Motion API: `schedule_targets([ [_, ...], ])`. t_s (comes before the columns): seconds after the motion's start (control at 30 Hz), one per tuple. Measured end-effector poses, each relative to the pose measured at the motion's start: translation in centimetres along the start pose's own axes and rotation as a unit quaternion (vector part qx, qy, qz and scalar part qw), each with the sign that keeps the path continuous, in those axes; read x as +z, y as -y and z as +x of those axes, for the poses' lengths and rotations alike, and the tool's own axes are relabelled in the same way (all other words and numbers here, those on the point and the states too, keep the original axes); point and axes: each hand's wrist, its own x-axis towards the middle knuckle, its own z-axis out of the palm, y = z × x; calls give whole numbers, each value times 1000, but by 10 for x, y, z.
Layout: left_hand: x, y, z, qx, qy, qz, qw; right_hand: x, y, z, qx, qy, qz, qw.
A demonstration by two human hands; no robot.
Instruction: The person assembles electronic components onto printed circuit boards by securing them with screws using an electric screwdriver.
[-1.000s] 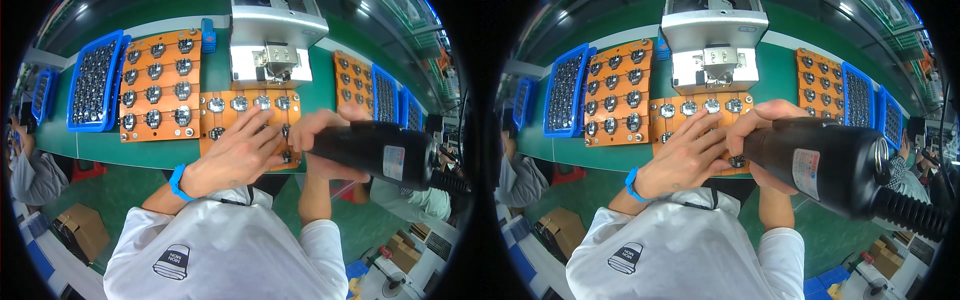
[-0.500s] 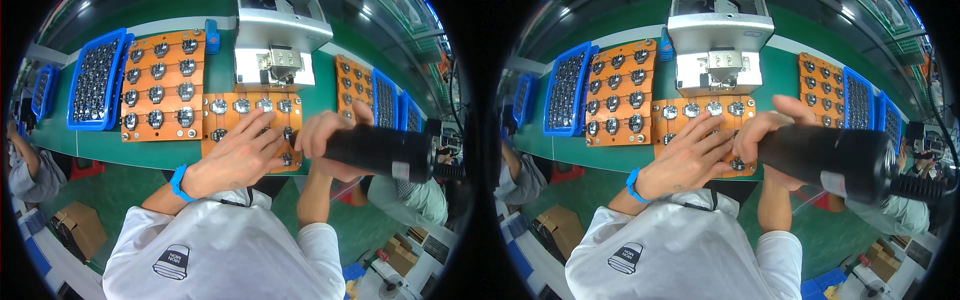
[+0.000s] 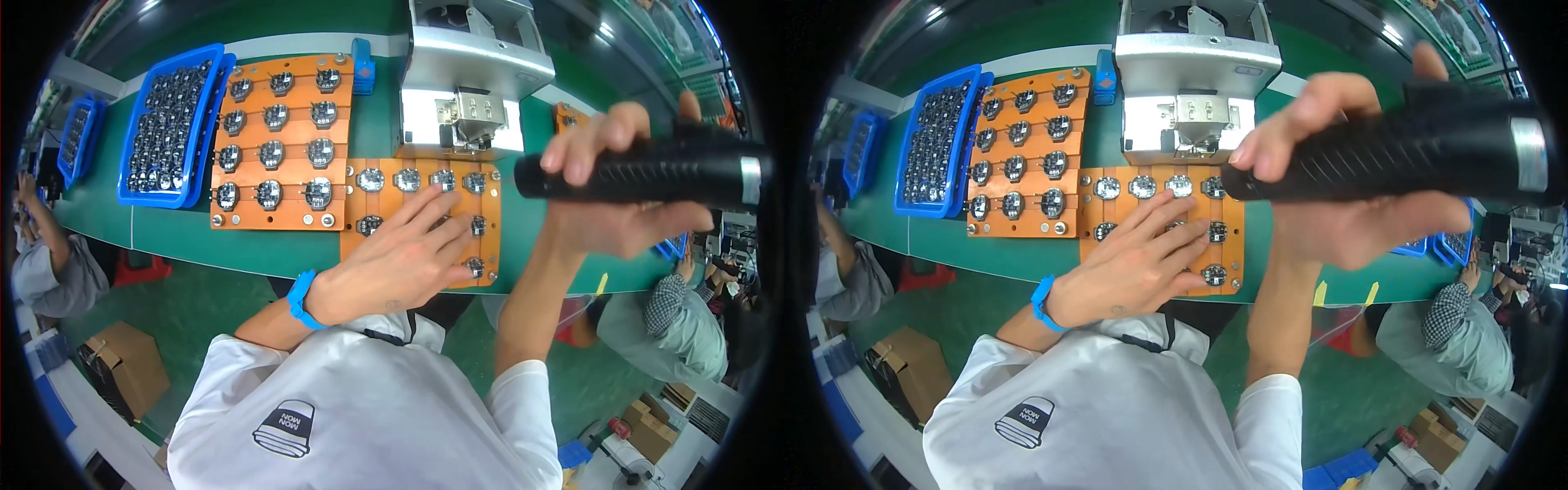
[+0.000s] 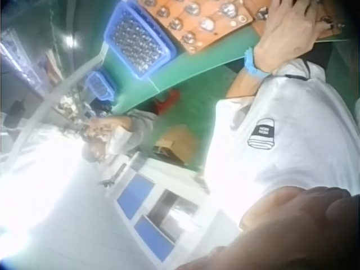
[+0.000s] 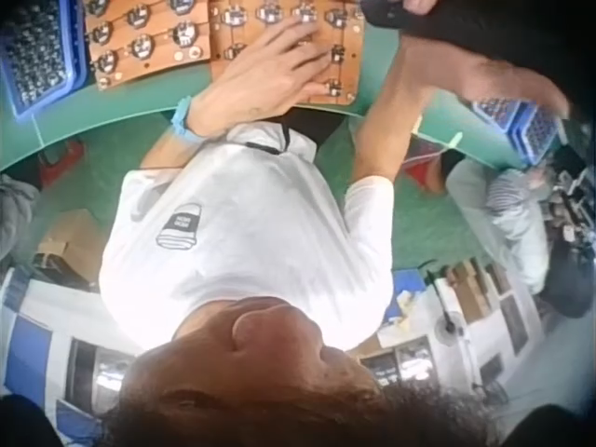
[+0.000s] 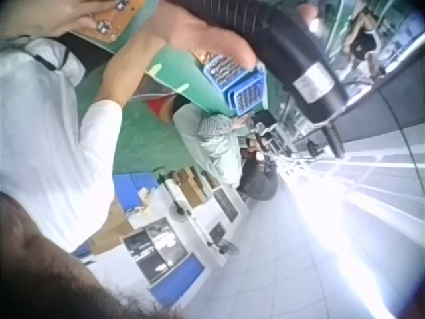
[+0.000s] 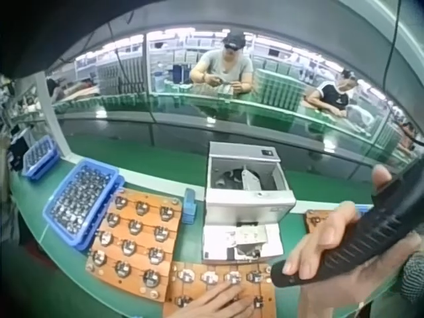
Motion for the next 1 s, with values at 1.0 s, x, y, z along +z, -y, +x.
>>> schedule_targets([
  [1.0, -3, -11, -9, 52, 9, 4, 999, 19, 44, -95, 24, -156, -72, 985],
])
